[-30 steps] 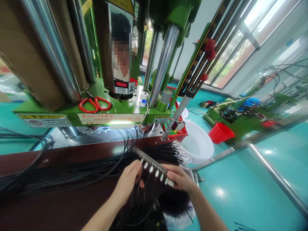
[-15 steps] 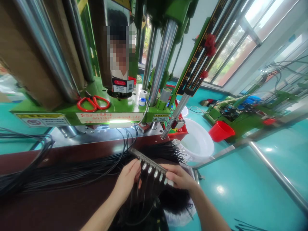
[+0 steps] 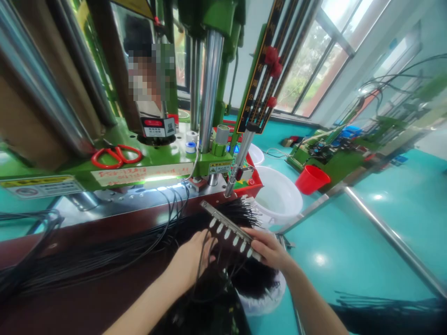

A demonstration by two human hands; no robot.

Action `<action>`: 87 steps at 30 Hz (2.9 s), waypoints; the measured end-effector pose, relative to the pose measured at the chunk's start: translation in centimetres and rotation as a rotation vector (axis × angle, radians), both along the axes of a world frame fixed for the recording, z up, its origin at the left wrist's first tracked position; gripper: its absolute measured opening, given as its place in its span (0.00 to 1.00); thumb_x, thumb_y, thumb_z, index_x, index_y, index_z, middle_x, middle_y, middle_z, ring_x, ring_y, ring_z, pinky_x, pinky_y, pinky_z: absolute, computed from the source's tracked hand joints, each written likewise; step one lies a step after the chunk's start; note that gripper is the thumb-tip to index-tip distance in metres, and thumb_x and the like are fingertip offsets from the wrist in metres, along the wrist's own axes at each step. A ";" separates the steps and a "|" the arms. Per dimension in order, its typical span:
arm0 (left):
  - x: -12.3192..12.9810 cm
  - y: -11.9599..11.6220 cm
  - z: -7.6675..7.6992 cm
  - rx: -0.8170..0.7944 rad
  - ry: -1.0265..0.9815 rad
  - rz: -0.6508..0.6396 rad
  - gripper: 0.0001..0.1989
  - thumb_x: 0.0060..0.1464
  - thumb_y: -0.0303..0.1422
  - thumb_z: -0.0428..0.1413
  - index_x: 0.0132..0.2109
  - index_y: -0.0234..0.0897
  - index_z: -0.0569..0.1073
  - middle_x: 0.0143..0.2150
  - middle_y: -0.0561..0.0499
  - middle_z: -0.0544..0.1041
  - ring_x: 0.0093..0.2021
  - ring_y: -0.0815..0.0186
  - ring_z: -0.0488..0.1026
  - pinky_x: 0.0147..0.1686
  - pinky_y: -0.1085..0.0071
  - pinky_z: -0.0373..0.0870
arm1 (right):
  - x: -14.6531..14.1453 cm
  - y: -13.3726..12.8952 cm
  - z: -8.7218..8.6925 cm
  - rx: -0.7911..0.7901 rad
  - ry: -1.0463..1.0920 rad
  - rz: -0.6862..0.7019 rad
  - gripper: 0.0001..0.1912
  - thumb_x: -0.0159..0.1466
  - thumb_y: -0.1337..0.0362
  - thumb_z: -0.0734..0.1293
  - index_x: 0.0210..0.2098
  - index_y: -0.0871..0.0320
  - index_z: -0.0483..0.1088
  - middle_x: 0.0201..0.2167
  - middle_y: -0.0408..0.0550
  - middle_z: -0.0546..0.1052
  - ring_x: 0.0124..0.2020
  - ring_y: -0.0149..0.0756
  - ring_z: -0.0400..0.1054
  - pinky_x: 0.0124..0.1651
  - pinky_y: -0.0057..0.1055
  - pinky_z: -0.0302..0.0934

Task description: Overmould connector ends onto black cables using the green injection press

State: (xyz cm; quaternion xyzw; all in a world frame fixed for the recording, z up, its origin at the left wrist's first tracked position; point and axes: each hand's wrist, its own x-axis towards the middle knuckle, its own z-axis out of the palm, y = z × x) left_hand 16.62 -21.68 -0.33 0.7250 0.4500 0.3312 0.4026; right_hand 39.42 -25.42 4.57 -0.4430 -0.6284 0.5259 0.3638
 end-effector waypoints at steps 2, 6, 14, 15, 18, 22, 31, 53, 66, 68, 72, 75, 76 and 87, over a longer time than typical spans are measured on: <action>0.6 0.5 -0.2 0.103 0.157 -0.116 0.05 0.45 0.36 0.53 0.29 0.40 0.70 0.36 0.46 0.73 0.37 0.58 0.68 0.38 0.66 0.63 | 0.2 -0.5 0.2 -0.023 -0.004 -0.030 0.23 0.60 0.54 0.60 0.51 0.60 0.64 0.26 0.45 0.69 0.16 0.21 0.51 0.15 0.20 0.43; 1.4 2.7 0.0 0.216 0.349 -0.130 0.13 0.53 0.39 0.44 0.39 0.39 0.69 0.35 0.44 0.73 0.33 0.58 0.70 0.34 0.65 0.62 | -0.4 -0.9 0.8 -0.115 0.013 -0.073 0.26 0.59 0.53 0.60 0.51 0.63 0.63 0.18 0.38 0.61 0.14 0.20 0.48 0.13 0.20 0.41; 1.6 5.6 -0.8 0.278 0.447 -0.056 0.11 0.53 0.31 0.42 0.37 0.35 0.68 0.38 0.45 0.70 0.34 0.64 0.70 0.36 0.69 0.64 | -0.2 0.8 1.3 -0.270 0.050 -0.145 0.25 0.57 0.53 0.63 0.49 0.60 0.65 0.17 0.36 0.58 0.12 0.18 0.47 0.10 0.18 0.38; 1.3 5.5 -0.7 0.270 0.442 -0.057 0.10 0.53 0.30 0.43 0.36 0.35 0.68 0.37 0.45 0.69 0.34 0.63 0.70 0.37 0.69 0.64 | 0.0 1.2 1.2 -0.290 0.047 -0.144 0.24 0.56 0.53 0.63 0.49 0.60 0.66 0.17 0.36 0.58 0.12 0.18 0.46 0.10 0.18 0.38; -0.2 5.1 0.8 0.226 0.402 -0.073 0.09 0.51 0.28 0.44 0.35 0.35 0.67 0.36 0.45 0.70 0.37 0.61 0.70 0.40 0.65 0.64 | 0.4 2.8 1.4 -0.296 -0.006 -0.081 0.23 0.56 0.54 0.64 0.48 0.59 0.66 0.18 0.36 0.59 0.13 0.18 0.46 0.11 0.18 0.38; -3.5 3.9 3.0 0.127 0.241 -0.020 0.11 0.52 0.33 0.44 0.41 0.38 0.66 0.38 0.48 0.72 0.38 0.63 0.70 0.41 0.66 0.65 | 0.6 5.7 2.2 -0.282 -0.196 0.093 0.20 0.56 0.59 0.64 0.47 0.56 0.67 0.20 0.37 0.62 0.14 0.18 0.48 0.12 0.18 0.40; -11.3 3.3 0.8 0.005 -0.104 0.360 0.18 0.46 0.46 0.51 0.37 0.38 0.69 0.31 0.51 0.74 0.31 0.63 0.72 0.34 0.68 0.69 | -4.9 14.9 4.2 -0.047 -0.791 0.471 0.17 0.55 0.64 0.63 0.44 0.62 0.68 0.19 0.39 0.68 0.15 0.24 0.58 0.19 0.22 0.52; -12.2 10.8 -1.3 -0.162 0.010 0.211 0.15 0.47 0.43 0.47 0.28 0.36 0.69 0.22 0.53 0.70 0.24 0.65 0.66 0.23 0.73 0.62 | -7.4 18.6 -3.5 0.253 -0.527 0.060 0.19 0.61 0.57 0.55 0.36 0.61 0.73 0.32 0.47 0.76 0.36 0.35 0.68 0.41 0.29 0.59; -12.7 10.2 -1.3 -0.228 -0.061 0.205 0.15 0.47 0.44 0.48 0.30 0.35 0.69 0.23 0.53 0.69 0.24 0.67 0.67 0.24 0.73 0.62 | -8.0 18.1 -3.6 0.266 -0.495 -0.010 0.14 0.59 0.61 0.59 0.32 0.61 0.74 0.31 0.47 0.76 0.34 0.34 0.68 0.40 0.28 0.59; -12.7 10.1 -1.2 -0.229 -0.071 0.205 0.15 0.47 0.44 0.49 0.30 0.35 0.69 0.23 0.54 0.69 0.25 0.67 0.67 0.24 0.73 0.62 | -8.0 18.1 -3.6 0.269 -0.500 -0.015 0.13 0.59 0.62 0.59 0.32 0.61 0.73 0.31 0.47 0.76 0.35 0.35 0.68 0.40 0.29 0.59; -12.7 10.0 -1.1 -0.234 -0.097 0.217 0.14 0.46 0.43 0.49 0.30 0.35 0.68 0.23 0.54 0.69 0.25 0.67 0.67 0.23 0.73 0.62 | -8.1 18.0 -3.5 0.278 -0.514 -0.018 0.13 0.59 0.62 0.59 0.33 0.60 0.73 0.31 0.47 0.76 0.35 0.35 0.68 0.40 0.29 0.59; -12.7 10.0 -1.0 -0.237 -0.101 0.224 0.15 0.47 0.43 0.49 0.29 0.35 0.68 0.23 0.54 0.69 0.24 0.68 0.66 0.23 0.73 0.61 | -8.0 18.0 -3.4 0.285 -0.530 -0.016 0.13 0.59 0.62 0.59 0.33 0.61 0.73 0.32 0.47 0.76 0.35 0.35 0.68 0.41 0.29 0.59; -12.7 10.0 -1.0 -0.241 -0.101 0.225 0.15 0.46 0.44 0.49 0.29 0.35 0.68 0.23 0.54 0.69 0.24 0.68 0.66 0.23 0.73 0.62 | -8.0 18.0 -3.4 0.287 -0.536 -0.014 0.13 0.59 0.62 0.59 0.33 0.61 0.73 0.32 0.47 0.76 0.35 0.34 0.68 0.41 0.29 0.59; -12.5 10.0 -1.0 -0.240 -0.183 0.236 0.16 0.45 0.44 0.51 0.28 0.34 0.68 0.22 0.54 0.68 0.23 0.69 0.64 0.22 0.73 0.61 | -8.7 18.0 -1.8 0.332 -0.703 0.050 0.10 0.55 0.66 0.61 0.25 0.60 0.73 0.26 0.45 0.75 0.29 0.33 0.66 0.34 0.26 0.57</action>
